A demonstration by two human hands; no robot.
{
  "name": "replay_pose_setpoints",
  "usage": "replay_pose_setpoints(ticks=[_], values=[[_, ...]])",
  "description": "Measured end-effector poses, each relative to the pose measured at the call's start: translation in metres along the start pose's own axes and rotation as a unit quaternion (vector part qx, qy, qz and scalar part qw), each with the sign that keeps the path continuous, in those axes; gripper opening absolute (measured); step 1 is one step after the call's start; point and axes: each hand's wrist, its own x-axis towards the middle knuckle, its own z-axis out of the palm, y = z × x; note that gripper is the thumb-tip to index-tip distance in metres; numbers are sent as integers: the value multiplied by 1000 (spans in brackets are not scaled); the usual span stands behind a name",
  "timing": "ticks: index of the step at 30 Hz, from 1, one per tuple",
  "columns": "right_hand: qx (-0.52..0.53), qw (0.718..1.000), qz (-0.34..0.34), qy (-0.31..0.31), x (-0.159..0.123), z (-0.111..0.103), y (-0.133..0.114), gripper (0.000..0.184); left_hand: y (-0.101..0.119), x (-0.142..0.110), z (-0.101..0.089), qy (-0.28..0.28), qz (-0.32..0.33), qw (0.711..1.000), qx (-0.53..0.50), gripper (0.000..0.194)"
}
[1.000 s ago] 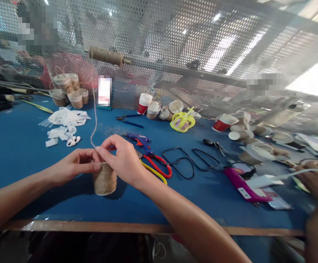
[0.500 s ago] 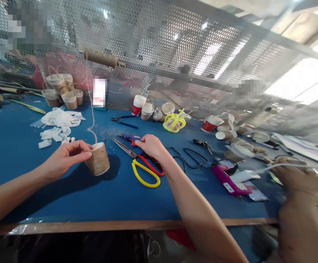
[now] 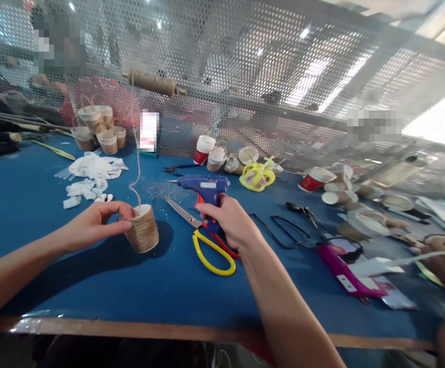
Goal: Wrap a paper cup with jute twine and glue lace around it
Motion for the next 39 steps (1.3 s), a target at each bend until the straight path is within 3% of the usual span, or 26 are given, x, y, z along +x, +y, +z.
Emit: replay_pose_setpoints(ticks=[2,5,9,15,27,39], values=[[60,997,-25,-37,-16,5,-7,21,-2,1,0,4,-2,1000,-19,15],[9,995,-63,-74,-37,14,-12,19,-7,4,2,21,-17,998,-62,17],[-44,993,-98,-54,-48,23,-9,17,-11,7,4,51,-48,992,-107,18],[-71,988,-134,-27,-47,30,1,15,-15,10,8,73,-42,992,-91,18],[-121,981,-153,6,-55,37,4,16,-13,8,11,74,-35,992,-99,18],[-141,982,-127,14,-57,34,1,16,-15,7,8,69,-35,994,-75,17]])
